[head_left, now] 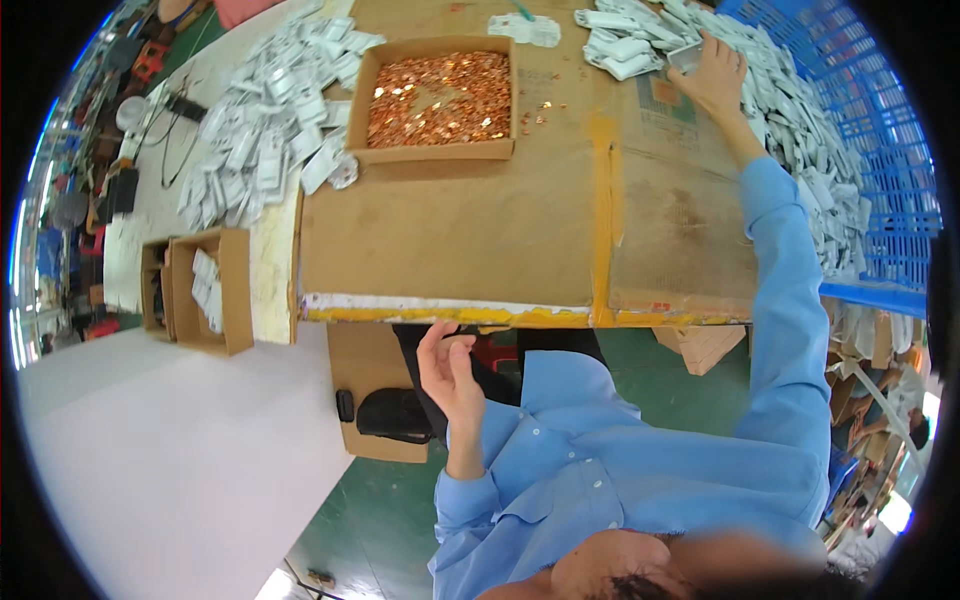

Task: Assemble small copper contact parts into white plastic electronic housings.

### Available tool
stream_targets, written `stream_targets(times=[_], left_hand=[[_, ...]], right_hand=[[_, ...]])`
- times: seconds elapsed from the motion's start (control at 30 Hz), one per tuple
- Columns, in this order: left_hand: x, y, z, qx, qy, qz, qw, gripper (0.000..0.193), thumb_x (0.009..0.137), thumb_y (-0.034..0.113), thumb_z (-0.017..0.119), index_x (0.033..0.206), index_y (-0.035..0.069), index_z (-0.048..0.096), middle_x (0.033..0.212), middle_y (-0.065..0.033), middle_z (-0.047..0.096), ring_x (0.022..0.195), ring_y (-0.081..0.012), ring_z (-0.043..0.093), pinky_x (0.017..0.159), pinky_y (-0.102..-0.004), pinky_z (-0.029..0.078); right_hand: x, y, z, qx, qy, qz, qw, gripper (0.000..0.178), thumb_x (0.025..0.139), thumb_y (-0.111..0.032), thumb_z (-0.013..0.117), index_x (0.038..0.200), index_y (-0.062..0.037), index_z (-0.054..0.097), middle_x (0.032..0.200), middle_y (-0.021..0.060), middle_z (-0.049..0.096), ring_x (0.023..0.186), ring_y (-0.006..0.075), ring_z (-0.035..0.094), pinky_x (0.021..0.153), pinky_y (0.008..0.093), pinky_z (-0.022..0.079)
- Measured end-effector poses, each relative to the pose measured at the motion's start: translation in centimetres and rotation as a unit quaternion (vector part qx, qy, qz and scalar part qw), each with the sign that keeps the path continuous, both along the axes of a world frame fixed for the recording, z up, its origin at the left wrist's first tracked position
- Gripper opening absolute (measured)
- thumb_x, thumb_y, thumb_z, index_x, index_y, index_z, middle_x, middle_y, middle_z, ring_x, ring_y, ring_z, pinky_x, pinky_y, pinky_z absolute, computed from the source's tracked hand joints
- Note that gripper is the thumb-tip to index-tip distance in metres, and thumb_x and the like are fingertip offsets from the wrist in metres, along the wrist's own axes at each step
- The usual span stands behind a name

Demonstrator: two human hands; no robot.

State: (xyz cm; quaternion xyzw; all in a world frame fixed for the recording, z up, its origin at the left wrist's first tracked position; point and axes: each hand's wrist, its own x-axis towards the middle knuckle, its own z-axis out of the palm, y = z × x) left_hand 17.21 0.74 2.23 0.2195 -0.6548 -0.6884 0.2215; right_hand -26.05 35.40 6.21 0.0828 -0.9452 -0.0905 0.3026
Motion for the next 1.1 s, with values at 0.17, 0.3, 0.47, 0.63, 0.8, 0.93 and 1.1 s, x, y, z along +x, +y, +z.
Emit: stream_targets(times=[0.17, 0.3, 0.47, 0.63, 0.8, 0.93, 1.1], left_hand=[[1.4, 0.7, 1.6, 0.022, 0.024, -0.052, 0.998, 0.033, 0.096, 0.009, 0.055, 0.127, -0.001, 0.050, 0.112, -0.0107, 0.061, 0.090, -0.0145, 0.063, 0.081, -0.0262, 0.049], [3.5, 0.7, 2.8, 0.012, 0.046, -0.073, 0.996, 0.032, 0.095, 0.009, 0.055, 0.125, 0.000, 0.052, 0.110, -0.0091, 0.063, 0.089, -0.0136, 0.062, 0.081, -0.0259, 0.049], [5.8, 0.2, 3.3, 0.018, 0.069, -0.084, 0.994, 0.030, 0.096, 0.010, 0.054, 0.124, 0.001, 0.054, 0.109, -0.0080, 0.063, 0.088, -0.0127, 0.062, 0.080, -0.0258, 0.049], [5.6, -0.3, 2.9, 0.060, 0.052, -0.127, 0.989, 0.031, 0.098, 0.015, 0.052, 0.126, 0.001, 0.053, 0.110, -0.0088, 0.063, 0.090, -0.0133, 0.062, 0.079, -0.0254, 0.049], [3.6, 1.0, 2.8, 0.111, 0.036, -0.204, 0.972, 0.035, 0.099, 0.018, 0.052, 0.128, -0.001, 0.050, 0.117, -0.0118, 0.062, 0.098, -0.0144, 0.060, 0.084, -0.0273, 0.048], [3.6, 0.6, 1.4, 0.144, 0.019, -0.218, 0.965, 0.028, 0.098, 0.014, 0.051, 0.119, -0.003, 0.056, 0.104, -0.0118, 0.067, 0.089, -0.0148, 0.064, 0.079, -0.0284, 0.051], [5.0, -1.1, -0.3, 0.189, -0.028, -0.117, 0.975, 0.020, 0.096, 0.015, 0.055, 0.110, 0.000, 0.060, 0.090, -0.0108, 0.070, 0.073, -0.0143, 0.066, 0.069, -0.0273, 0.053]], right_hand=[[2.8, -2.3, 1.9, -0.015, 0.025, 0.044, 0.999, 0.086, 0.069, -0.053, 0.065, 0.138, -0.0071, 0.041, 0.127, 0.0180, 0.052, 0.122, 0.0314, 0.051, 0.111, 0.0574, 0.023], [5.9, -3.1, 2.5, -0.039, -0.049, 0.027, 0.998, 0.090, 0.070, -0.055, 0.063, 0.141, -0.0048, 0.038, 0.127, 0.0222, 0.052, 0.119, 0.0333, 0.054, 0.112, 0.0561, 0.022], [10.7, -3.1, 3.1, -0.072, -0.091, 0.001, 0.993, 0.092, 0.071, -0.055, 0.062, 0.140, -0.0010, 0.038, 0.127, 0.0218, 0.052, 0.118, 0.0339, 0.055, 0.111, 0.0544, 0.025], [19.8, -9.7, 6.9, -0.120, -0.207, 0.208, 0.948, 0.091, 0.062, -0.040, 0.075, 0.136, 0.0002, 0.039, 0.123, 0.0207, 0.053, 0.115, 0.0365, 0.052, 0.100, 0.0473, 0.039], [34.1, -17.9, 7.1, -0.120, -0.263, 0.514, 0.808, 0.093, 0.060, -0.031, 0.077, 0.136, 0.0038, 0.036, 0.121, 0.0211, 0.053, 0.120, 0.0376, 0.049, 0.112, 0.0514, 0.029], [36.3, -19.3, 5.3, -0.133, -0.307, 0.587, 0.737, 0.093, 0.065, -0.035, 0.079, 0.138, 0.0031, 0.036, 0.132, 0.0223, 0.049, 0.125, 0.0342, 0.047, 0.112, 0.0535, 0.027], [27.1, -16.9, 2.7, -0.225, -0.314, 0.430, 0.816, 0.078, 0.079, -0.040, 0.068, 0.141, -0.0018, 0.038, 0.142, 0.0233, 0.042, 0.130, 0.0386, 0.042, 0.108, 0.0467, 0.035]])
